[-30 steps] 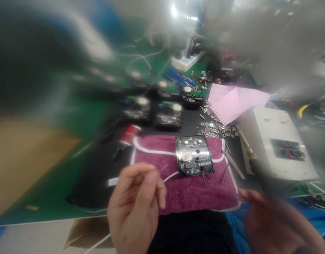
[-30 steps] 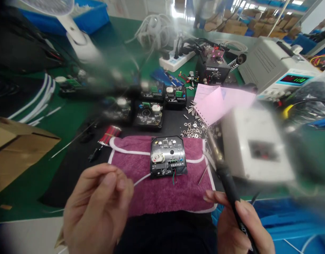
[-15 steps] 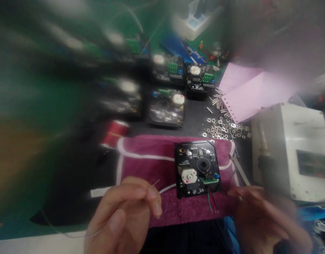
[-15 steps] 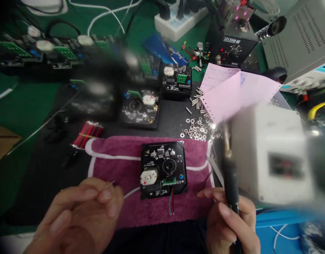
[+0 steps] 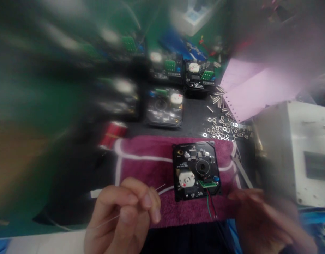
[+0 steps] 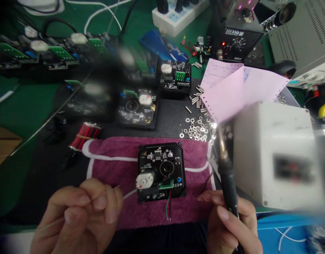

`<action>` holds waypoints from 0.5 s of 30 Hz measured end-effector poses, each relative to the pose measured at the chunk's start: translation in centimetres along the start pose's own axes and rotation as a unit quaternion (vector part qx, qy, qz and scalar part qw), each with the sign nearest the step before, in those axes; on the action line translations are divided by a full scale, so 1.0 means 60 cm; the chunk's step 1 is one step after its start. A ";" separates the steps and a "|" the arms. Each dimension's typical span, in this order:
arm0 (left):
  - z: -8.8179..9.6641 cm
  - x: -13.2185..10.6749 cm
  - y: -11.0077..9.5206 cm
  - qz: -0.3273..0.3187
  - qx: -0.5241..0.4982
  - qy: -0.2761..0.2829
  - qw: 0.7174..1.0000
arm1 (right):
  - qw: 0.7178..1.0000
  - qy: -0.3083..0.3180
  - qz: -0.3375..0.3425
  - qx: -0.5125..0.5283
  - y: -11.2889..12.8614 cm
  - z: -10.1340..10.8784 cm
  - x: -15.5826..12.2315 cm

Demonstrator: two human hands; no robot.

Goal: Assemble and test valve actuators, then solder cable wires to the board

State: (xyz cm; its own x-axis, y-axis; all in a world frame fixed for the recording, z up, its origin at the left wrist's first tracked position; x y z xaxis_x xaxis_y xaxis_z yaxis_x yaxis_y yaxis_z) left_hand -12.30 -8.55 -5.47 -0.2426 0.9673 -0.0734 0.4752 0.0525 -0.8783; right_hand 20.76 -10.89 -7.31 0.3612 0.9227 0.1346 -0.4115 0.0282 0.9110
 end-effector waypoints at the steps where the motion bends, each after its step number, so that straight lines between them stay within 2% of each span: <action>1: 0.001 0.001 -0.001 0.002 0.001 -0.006 1.000 | 1.000 0.004 0.004 -0.004 0.000 -0.002 0.003; 6: 0.020 -0.006 -0.001 0.010 -0.013 -0.005 1.000 | 0.997 -0.029 0.076 0.012 0.004 0.000 0.003; 10: 0.026 -0.014 -0.002 0.013 -0.008 0.009 1.000 | 0.997 -0.012 0.076 0.025 -0.002 -0.001 -0.004; 15: 0.028 -0.023 -0.001 0.027 -0.007 -0.025 0.999 | 0.997 -0.009 0.079 0.014 -0.006 0.000 0.003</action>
State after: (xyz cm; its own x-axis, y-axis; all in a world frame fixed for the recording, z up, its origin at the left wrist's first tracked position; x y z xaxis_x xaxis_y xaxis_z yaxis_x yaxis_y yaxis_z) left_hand -13.44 -10.30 -6.10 -0.2581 0.9552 -0.1448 0.5001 0.0039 -0.8659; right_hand 21.00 -10.73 -7.60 0.3084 0.9081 0.2832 -0.4411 -0.1272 0.8884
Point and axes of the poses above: each hand's wrist, its own x-axis towards the middle knuckle, its own z-axis out of the back of the hand, y = z × x, the point moved 7 cm from there along x, towards the middle knuckle, and after that the axes turned 2 degrees about -x, right-handed, at the moved point
